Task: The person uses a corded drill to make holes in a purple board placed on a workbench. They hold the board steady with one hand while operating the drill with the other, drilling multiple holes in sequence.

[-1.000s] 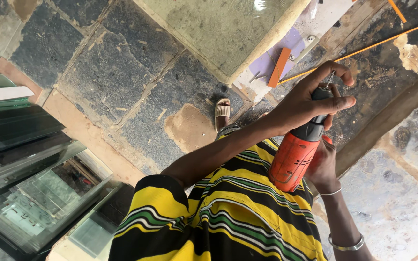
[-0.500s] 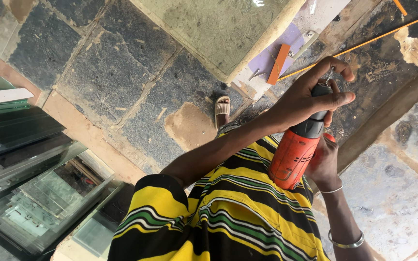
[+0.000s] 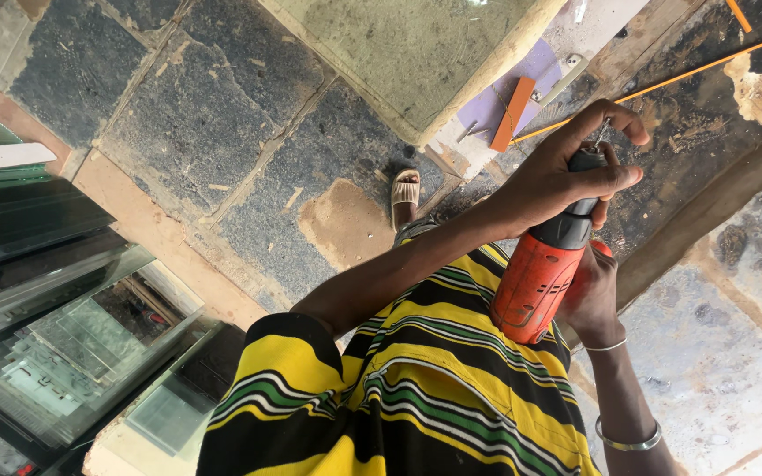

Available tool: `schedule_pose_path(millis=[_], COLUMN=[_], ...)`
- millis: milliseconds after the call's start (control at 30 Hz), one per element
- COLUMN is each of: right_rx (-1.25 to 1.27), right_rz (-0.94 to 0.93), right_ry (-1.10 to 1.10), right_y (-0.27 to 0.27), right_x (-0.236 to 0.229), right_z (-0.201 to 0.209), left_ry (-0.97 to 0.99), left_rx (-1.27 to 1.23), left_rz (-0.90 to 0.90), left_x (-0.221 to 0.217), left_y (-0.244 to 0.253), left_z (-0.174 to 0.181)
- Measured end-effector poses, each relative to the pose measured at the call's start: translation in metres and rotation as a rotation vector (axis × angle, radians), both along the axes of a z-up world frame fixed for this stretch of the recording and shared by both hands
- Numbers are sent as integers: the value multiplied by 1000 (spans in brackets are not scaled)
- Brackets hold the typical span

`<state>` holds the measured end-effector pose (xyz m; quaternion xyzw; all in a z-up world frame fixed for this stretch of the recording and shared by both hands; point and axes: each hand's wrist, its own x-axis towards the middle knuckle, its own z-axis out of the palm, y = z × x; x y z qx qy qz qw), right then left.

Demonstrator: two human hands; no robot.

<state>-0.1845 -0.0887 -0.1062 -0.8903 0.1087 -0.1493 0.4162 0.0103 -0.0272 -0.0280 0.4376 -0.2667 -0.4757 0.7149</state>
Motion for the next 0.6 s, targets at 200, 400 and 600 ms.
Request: schedule_pose_path(millis=[200,400,600], right_rx=[-7,52,61], right_rz=[-11,-39,-45], right_ry=[-8,7,-22], right_y=[0,1,2], right_x=[2,0,1], right_z=[1,3,4], left_ry=[31,13,21], left_rx=[2,-23,-17], left_rz=[-14,-13,-32], left_x=[-1,-1,0], left_y=[-1,-3,-6], left_z=[2,-1,-5])
